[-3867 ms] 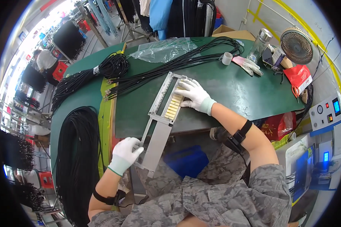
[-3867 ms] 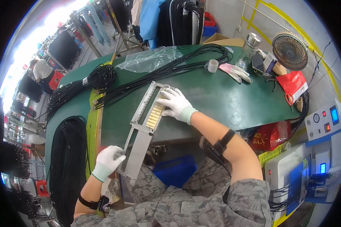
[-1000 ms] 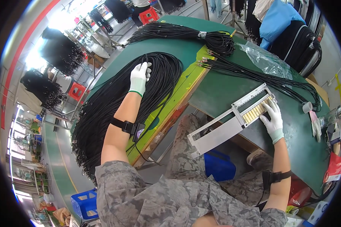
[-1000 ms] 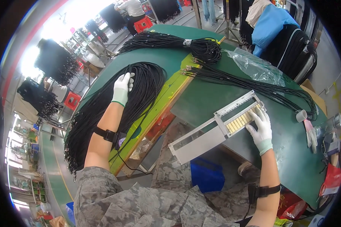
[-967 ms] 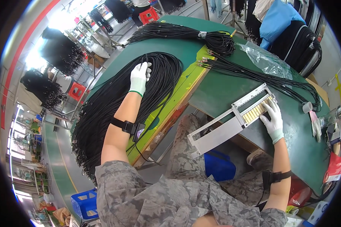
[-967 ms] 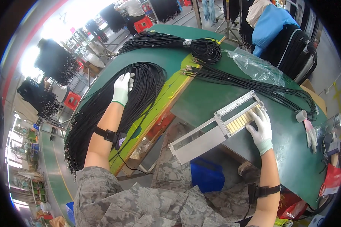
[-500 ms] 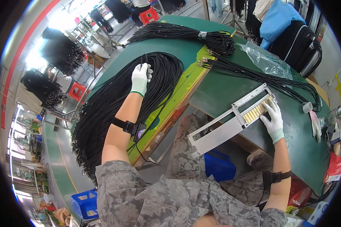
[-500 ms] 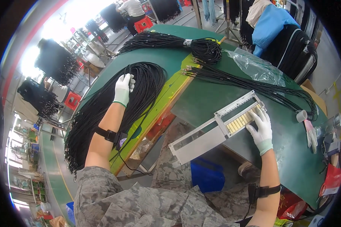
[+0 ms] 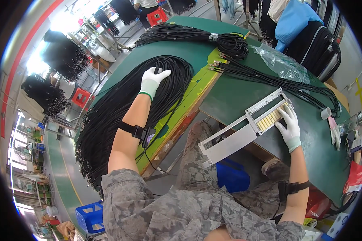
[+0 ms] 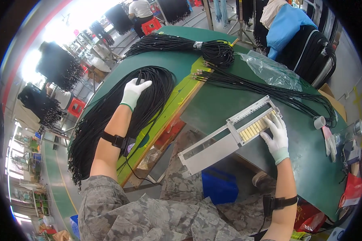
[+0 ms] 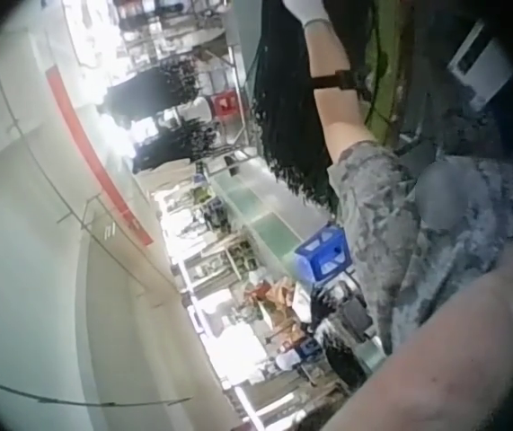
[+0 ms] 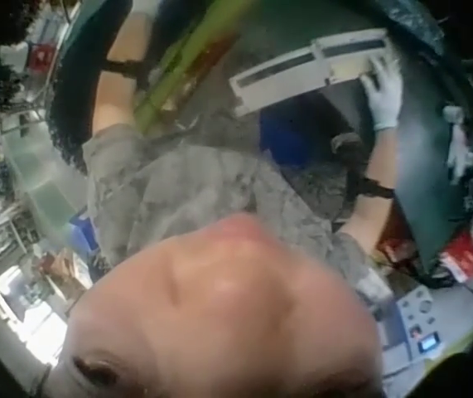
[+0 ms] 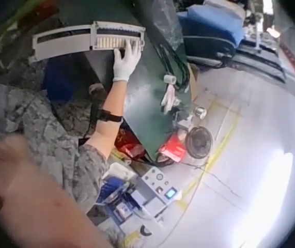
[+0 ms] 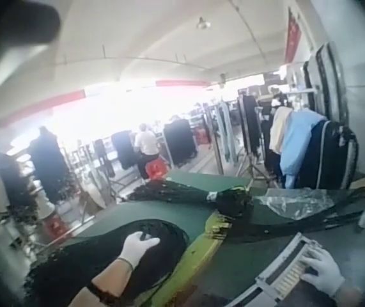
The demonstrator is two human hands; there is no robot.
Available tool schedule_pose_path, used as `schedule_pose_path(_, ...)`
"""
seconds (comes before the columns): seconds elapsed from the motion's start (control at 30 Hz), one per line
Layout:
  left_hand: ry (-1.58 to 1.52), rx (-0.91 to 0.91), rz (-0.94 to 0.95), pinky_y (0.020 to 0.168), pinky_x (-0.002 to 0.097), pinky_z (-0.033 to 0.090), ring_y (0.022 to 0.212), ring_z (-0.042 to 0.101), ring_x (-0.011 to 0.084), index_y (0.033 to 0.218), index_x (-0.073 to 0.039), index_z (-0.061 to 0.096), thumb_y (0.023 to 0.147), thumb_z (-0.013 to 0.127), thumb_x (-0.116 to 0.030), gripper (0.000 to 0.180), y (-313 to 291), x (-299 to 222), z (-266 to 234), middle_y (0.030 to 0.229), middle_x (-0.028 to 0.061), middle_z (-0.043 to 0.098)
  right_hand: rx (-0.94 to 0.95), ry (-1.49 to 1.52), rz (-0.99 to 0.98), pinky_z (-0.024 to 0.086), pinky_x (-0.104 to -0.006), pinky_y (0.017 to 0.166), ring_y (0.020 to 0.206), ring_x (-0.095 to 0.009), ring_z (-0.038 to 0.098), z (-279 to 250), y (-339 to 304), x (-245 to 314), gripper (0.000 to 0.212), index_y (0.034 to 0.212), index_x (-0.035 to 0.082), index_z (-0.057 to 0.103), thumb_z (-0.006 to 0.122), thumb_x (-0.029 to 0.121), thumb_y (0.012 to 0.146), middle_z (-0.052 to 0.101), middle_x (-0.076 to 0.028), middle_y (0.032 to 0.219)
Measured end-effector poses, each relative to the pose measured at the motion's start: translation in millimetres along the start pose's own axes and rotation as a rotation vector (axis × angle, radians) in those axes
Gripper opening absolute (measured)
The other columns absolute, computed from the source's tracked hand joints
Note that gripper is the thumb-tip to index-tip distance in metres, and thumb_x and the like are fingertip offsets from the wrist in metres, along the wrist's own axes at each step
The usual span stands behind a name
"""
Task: The person places a bundle of cables into a metal fixture, aligns the connectors by hand, and moves the fixture to a machine. They then remove the cables, set them aside, and repeat the process with a new bundle.
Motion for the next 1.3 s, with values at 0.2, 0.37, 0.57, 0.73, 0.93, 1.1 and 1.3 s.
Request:
schedule_pose_path(0.2, -0.493, 0.026, -0.205, 0.045, 0.0211, 0.032, 0.049, 0.043, 0.0026, 0.091, -0.006, 0.065, 0.071, 0.086, -0.017, 0.031, -12.1, 5.1, 1.7, 0.065, -0.0052, 0.054, -0.019, -0.003, -0.012, 0.034, -0.0446, 0.11, 0.133, -0.038, 0.038, -1.6, -2.0, -2.2, 0.056, 0.127, 0.013, 0.059, 0.075, 0.019, 0.073, 0.048, -0.014, 0.141)
schedule_pose_path(0.37, -0.564, 0.024, -0.244, 0.042, 0.0201, 0.03, 0.045, 0.04, 0.002, 0.092, -0.009, 0.064, 0.071, 0.085, -0.012, 0.029, -15.1, 4.5, -1.1, 0.064, -0.0064, 0.053, -0.007, 0.013, -0.007, 0.033, -0.0441, 0.111, 0.134, -0.038, 0.038, -0.5, -0.2, -3.1, 0.057, 0.127, 0.012, 0.059, 0.074, 0.018, 0.073, 0.048, -0.014, 0.141)
schedule_pose_path(0.57, -0.637, 0.044, -0.253, 0.039, 0.0194, 0.027, 0.042, 0.038, 0.0017, 0.089, -0.011, 0.062, 0.073, 0.084, -0.01, 0.028, -13.7, 7.3, -0.8, 0.063, -0.0073, 0.053, -0.017, 0.013, -0.018, 0.033, -0.0449, 0.111, 0.133, -0.038, 0.039, -2.1, -0.3, 0.8, 0.056, 0.127, 0.013, 0.059, 0.075, 0.018, 0.073, 0.048, -0.015, 0.14)
schedule_pose_path(0.73, -0.631, 0.009, -0.294, 0.039, 0.0199, 0.027, 0.041, 0.038, 0.002, 0.087, -0.012, 0.061, 0.073, 0.085, -0.01, 0.028, -17.4, 3.9, -1.4, 0.063, -0.0075, 0.054, -0.005, 0.003, 0.008, 0.033, -0.0451, 0.111, 0.132, -0.039, 0.039, -0.4, -0.2, -1.2, 0.056, 0.127, 0.012, 0.059, 0.074, 0.019, 0.073, 0.048, -0.015, 0.14)
schedule_pose_path(0.93, -0.639, 0.044, -0.256, 0.039, 0.0202, 0.027, 0.041, 0.038, 0.0022, 0.089, -0.012, 0.062, 0.072, 0.085, -0.011, 0.029, -14.1, 8.3, -0.7, 0.063, -0.0075, 0.054, -0.02, -0.004, -0.016, 0.033, -0.0452, 0.111, 0.133, -0.039, 0.039, -1.7, -0.5, 0.3, 0.056, 0.127, 0.012, 0.059, 0.074, 0.019, 0.073, 0.049, -0.016, 0.14)
schedule_pose_path(1.1, -0.639, 0.032, -0.237, 0.039, 0.0204, 0.027, 0.041, 0.037, 0.0024, 0.089, -0.012, 0.062, 0.072, 0.085, -0.012, 0.029, -14.8, 7.7, -0.6, 0.062, -0.0077, 0.053, -0.006, 0.002, -0.01, 0.033, -0.0452, 0.111, 0.132, -0.039, 0.039, -1.6, 0.4, 0.7, 0.056, 0.127, 0.013, 0.059, 0.074, 0.02, 0.074, 0.049, -0.016, 0.14)
schedule_pose_path(1.3, -0.598, 0.007, -0.241, 0.04, 0.0201, 0.027, 0.041, 0.037, 0.0023, 0.088, -0.012, 0.063, 0.073, 0.084, -0.012, 0.026, -15.3, 7.1, -1.5, 0.062, -0.0078, 0.052, -0.006, -0.009, 0.001, 0.033, -0.0451, 0.111, 0.133, -0.039, 0.038, -1.5, -0.6, 0.3, 0.056, 0.127, 0.013, 0.059, 0.074, 0.021, 0.074, 0.048, -0.016, 0.14)
Point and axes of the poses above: each hand's wrist, its own y-axis towards the middle knuckle, its own z-axis out of the palm, x = y × z, the point moved 8 cm from there along y, towards the middle knuckle
